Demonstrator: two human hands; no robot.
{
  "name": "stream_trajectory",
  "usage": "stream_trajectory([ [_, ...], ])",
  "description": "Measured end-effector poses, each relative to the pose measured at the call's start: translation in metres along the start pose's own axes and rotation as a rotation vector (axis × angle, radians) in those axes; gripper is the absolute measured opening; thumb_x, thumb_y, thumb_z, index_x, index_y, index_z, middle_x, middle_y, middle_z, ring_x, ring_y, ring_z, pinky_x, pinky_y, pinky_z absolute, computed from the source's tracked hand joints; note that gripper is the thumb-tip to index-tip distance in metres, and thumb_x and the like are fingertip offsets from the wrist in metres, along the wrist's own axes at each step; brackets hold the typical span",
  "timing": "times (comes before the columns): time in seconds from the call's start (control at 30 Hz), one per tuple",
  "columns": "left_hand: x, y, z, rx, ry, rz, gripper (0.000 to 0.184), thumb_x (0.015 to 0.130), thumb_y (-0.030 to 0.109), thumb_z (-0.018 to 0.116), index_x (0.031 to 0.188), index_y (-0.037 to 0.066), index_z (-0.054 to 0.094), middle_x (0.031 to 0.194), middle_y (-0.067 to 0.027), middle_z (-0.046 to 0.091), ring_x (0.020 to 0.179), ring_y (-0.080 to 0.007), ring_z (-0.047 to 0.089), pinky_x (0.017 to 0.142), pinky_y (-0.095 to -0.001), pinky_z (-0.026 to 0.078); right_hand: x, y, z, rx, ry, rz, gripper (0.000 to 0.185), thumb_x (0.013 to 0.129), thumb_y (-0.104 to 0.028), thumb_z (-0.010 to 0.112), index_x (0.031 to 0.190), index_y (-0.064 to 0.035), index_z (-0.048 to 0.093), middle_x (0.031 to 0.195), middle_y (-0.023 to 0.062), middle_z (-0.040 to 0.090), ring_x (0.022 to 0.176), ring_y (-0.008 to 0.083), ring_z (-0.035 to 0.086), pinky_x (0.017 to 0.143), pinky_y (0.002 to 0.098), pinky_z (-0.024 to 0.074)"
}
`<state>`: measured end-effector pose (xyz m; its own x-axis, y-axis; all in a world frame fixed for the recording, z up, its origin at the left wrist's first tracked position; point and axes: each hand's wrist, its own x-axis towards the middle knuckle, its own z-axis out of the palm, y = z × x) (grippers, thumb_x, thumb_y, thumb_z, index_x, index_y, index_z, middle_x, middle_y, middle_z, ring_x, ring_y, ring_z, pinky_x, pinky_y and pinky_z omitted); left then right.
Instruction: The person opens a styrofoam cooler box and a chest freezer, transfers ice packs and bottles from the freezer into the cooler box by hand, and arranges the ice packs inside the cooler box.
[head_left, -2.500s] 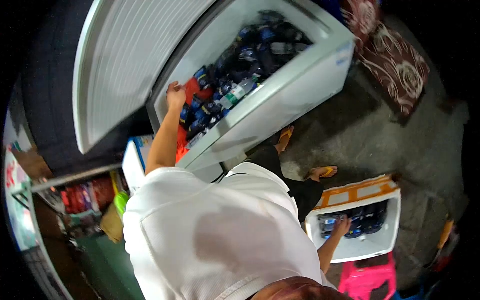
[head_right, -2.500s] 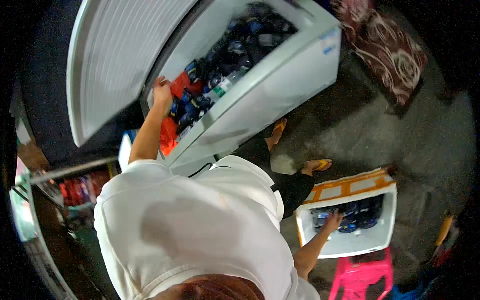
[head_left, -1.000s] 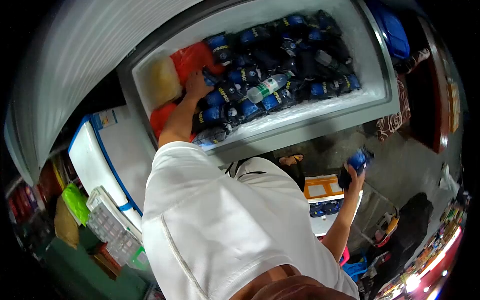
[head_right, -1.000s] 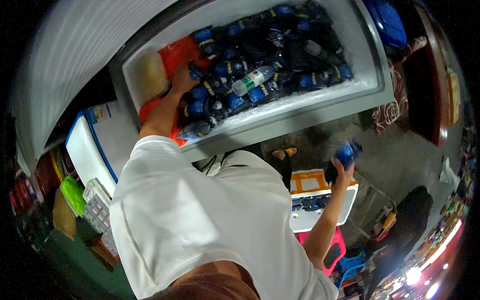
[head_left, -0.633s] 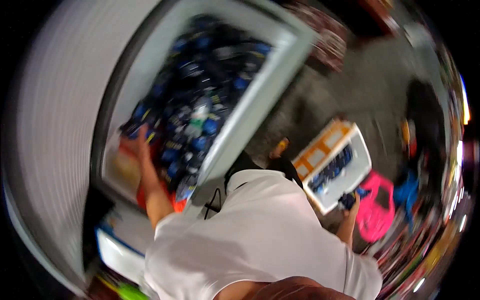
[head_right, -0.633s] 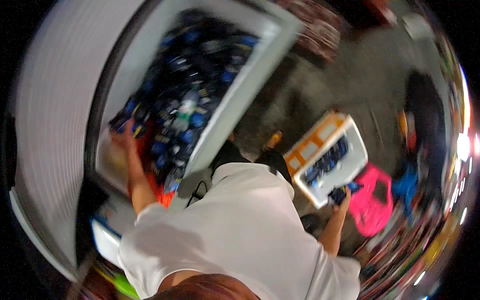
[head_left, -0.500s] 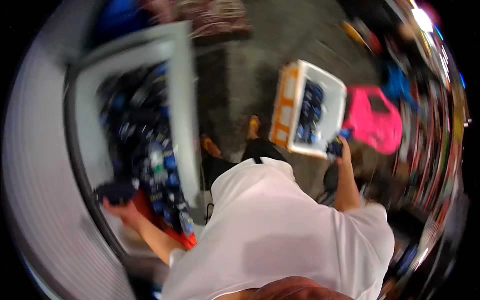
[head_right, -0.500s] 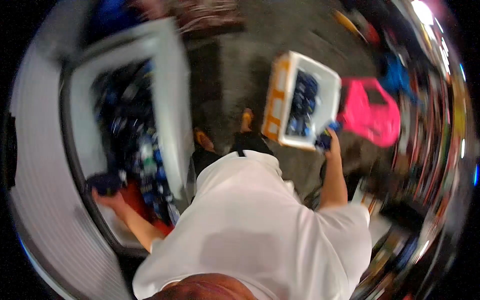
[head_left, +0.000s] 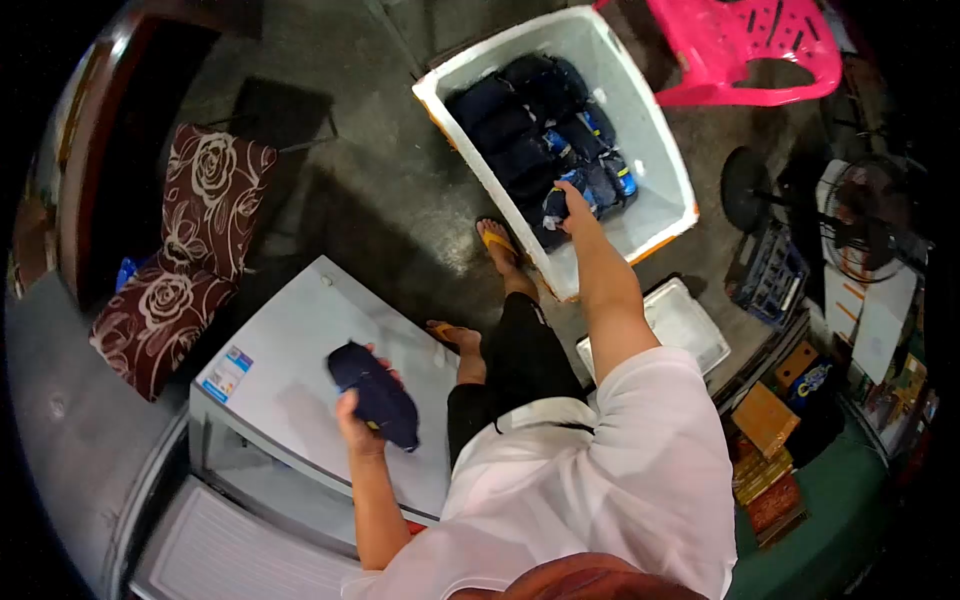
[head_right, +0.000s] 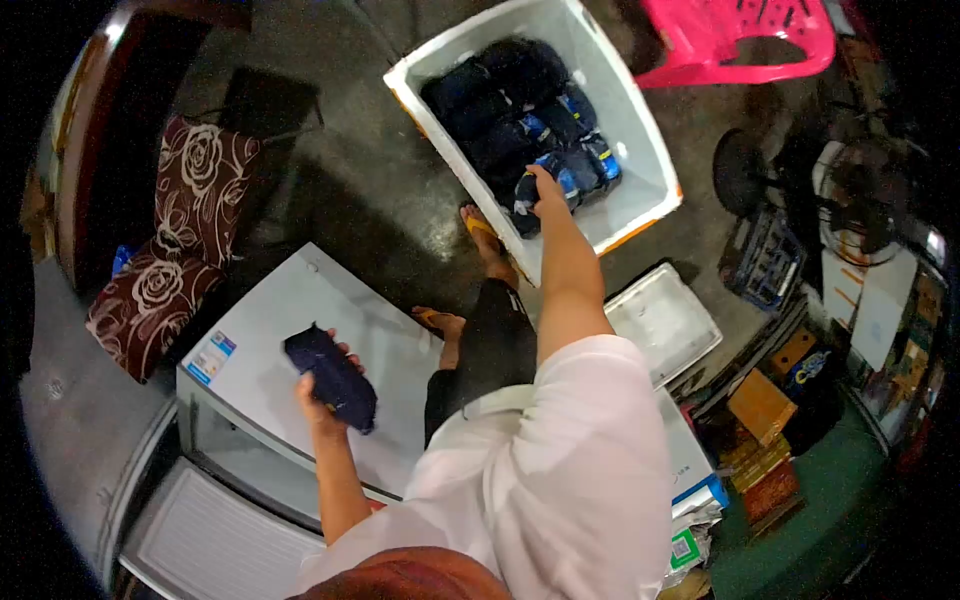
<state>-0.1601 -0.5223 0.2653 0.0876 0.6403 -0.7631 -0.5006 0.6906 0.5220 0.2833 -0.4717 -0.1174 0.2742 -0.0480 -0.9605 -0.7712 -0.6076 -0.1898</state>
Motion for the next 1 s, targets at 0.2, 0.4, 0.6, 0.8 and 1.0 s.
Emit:
stream_trajectory([
  [0.2, 0.1, -0.026, 0.07, 0.417, -0.05, -0.113, 0.072, 0.07, 0.031, 0.073, 0.13, 0.002, 0.046, 0.104, -0.0081, 0.06, 0.09, -0.019, 0.062, 0.079, -0.0314, 0.052, -0.042, 0.011, 0.05, -0.295, -0.067, -0.28, 0.076, 0.073, -0.035, 0.078, 0.135, -0.0038, 0.045, 0.123, 0.0137, 0.054, 0.108, 0.0274, 0.055, 0.082, 0.0424, 0.0462],
  [0.4, 0.177, -0.079, 0.185, 0.777, -0.253, -0.013, 0.05, 0.086, 0.031, 0.065, 0.12, -0.002, 0.049, 0.111, -0.0121, 0.058, 0.101, -0.0201, 0.056, 0.091, -0.0326, 0.044, -0.213, 0.013, -0.007, -0.028, -0.786, -0.14, 0.049, 0.09, -0.034, 0.061, 0.131, -0.0108, 0.048, 0.123, 0.0074, 0.057, 0.11, 0.0199, 0.055, 0.091, 0.0356, 0.0463],
  [0.6, 0.178, -0.134, 0.216, 1.405, -0.621, 0.331, 0.07, 0.092, 0.039, 0.055, 0.142, -0.004, 0.032, 0.143, -0.0263, 0.036, 0.134, -0.0373, 0.033, 0.11, -0.0407, 0.027, -0.138, -0.005, -0.057, 0.178, -0.464, -0.19, 0.051, 0.08, -0.022, 0.072, 0.123, -0.0033, 0.051, 0.103, 0.0103, 0.064, 0.089, 0.0232, 0.066, 0.073, 0.0373, 0.0573],
  [0.8, 0.117, -0.087, 0.088, 0.892, -0.128, -0.051, 0.051, 0.09, 0.019, 0.063, 0.135, 0.002, 0.046, 0.124, -0.0148, 0.058, 0.111, -0.0222, 0.058, 0.095, -0.0343, 0.045, 0.012, 0.029, -0.067, 0.029, 0.13, -0.193, 0.076, 0.071, -0.018, 0.081, 0.132, -0.001, 0.04, 0.116, 0.0152, 0.057, 0.093, 0.0305, 0.063, 0.074, 0.0418, 0.0559],
  [1.0, -0.046, 0.004, -0.098, 0.763, 0.708, 0.321, 0.038, 0.095, 0.016, 0.054, 0.131, 0.002, 0.049, 0.123, -0.0141, 0.058, 0.113, -0.0241, 0.057, 0.096, -0.0356, 0.046, 0.001, 0.068, -0.051, -0.289, -0.139, -0.192, 0.053, 0.082, -0.008, 0.067, 0.131, -0.0115, 0.05, 0.109, 0.0124, 0.061, 0.087, 0.0247, 0.059, 0.071, 0.0421, 0.0506],
])
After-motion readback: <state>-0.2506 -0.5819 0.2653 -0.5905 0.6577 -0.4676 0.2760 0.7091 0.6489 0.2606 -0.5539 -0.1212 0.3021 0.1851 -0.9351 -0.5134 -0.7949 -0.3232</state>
